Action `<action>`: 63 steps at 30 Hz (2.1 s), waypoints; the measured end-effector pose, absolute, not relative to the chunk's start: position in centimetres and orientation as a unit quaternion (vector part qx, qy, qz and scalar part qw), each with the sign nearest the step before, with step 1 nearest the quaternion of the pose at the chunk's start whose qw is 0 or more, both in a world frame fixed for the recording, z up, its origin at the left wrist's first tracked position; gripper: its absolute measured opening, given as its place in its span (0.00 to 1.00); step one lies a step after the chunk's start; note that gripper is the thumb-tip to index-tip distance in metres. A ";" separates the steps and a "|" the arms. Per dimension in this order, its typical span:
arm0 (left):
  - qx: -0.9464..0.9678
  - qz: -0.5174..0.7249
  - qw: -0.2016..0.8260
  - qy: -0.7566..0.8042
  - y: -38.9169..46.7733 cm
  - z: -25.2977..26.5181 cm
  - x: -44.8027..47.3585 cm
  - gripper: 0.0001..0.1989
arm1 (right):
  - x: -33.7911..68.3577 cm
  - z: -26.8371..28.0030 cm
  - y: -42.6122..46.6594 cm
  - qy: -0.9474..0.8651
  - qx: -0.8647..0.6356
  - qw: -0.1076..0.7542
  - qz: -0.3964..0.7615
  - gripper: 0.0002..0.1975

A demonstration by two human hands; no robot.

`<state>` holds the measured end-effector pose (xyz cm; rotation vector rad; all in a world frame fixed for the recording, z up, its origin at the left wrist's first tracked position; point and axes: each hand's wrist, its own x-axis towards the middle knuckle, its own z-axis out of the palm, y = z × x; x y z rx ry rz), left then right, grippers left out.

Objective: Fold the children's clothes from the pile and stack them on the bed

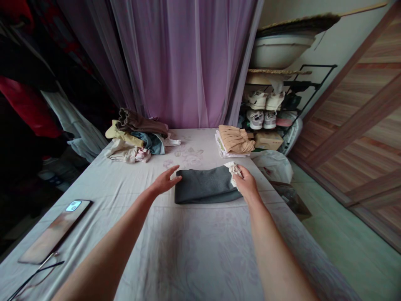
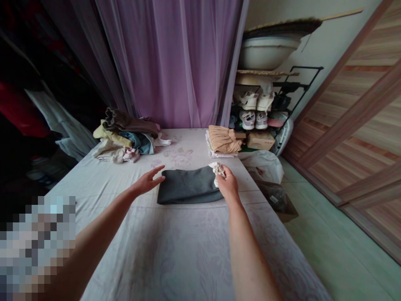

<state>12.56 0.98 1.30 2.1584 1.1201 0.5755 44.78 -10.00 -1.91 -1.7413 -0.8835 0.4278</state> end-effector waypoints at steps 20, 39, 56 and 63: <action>0.926 -0.046 0.186 0.325 4.6 4.5 15.3 0.17 | 43.4 -0.7 -10.1 -0.402 -0.808 0.418 0.100 0.26; 0.978 0.089 0.123 0.146 1.0 4.6 11.3 0.12 | 39.1 -0.9 -15.2 -0.390 -0.718 0.567 -0.101 0.20; 0.912 0.104 0.288 0.274 3.2 3.4 11.2 0.27 | 39.1 6.1 -11.6 -0.213 -0.513 0.730 0.399 0.20; 0.804 0.312 0.423 0.277 -2.0 7.1 12.0 0.50 | 32.0 10.7 -5.2 -0.260 -0.343 0.732 0.528 0.16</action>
